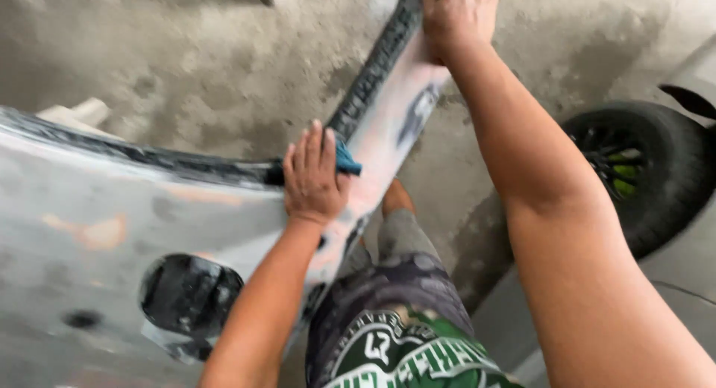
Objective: The person sands the edges and surface of a car door panel using a sanding block and a blue cloth. They wipe the surface periodically to check the progress. The person then moves to a bucket to rinse the sanding block and cloth.
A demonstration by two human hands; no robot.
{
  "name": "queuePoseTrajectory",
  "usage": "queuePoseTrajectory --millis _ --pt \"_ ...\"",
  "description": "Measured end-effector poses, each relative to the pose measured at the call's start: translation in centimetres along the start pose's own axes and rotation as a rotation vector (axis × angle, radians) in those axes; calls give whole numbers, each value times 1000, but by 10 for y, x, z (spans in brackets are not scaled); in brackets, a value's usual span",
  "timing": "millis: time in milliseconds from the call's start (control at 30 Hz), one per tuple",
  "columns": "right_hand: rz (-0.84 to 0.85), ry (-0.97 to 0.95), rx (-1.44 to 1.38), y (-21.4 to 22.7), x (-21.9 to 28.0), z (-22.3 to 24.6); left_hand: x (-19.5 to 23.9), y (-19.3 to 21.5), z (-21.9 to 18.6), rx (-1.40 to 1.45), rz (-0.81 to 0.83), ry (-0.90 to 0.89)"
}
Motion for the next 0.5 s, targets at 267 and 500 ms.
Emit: queuePoseTrajectory --millis 267,500 --pt "-41 244 -215 65 197 42 -11 7 0 -19 65 20" --pt "44 74 -82 25 38 13 -9 1 2 -9 64 25"
Point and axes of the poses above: each hand's wrist, its own x-axis away from the middle knuckle, its own y-axis out of the back of the hand, z = x × y, the point moved 2 cm from there along -x, towards the middle knuckle, and after that the axes turned 6 degrees about -z, right-handed, at the moved point
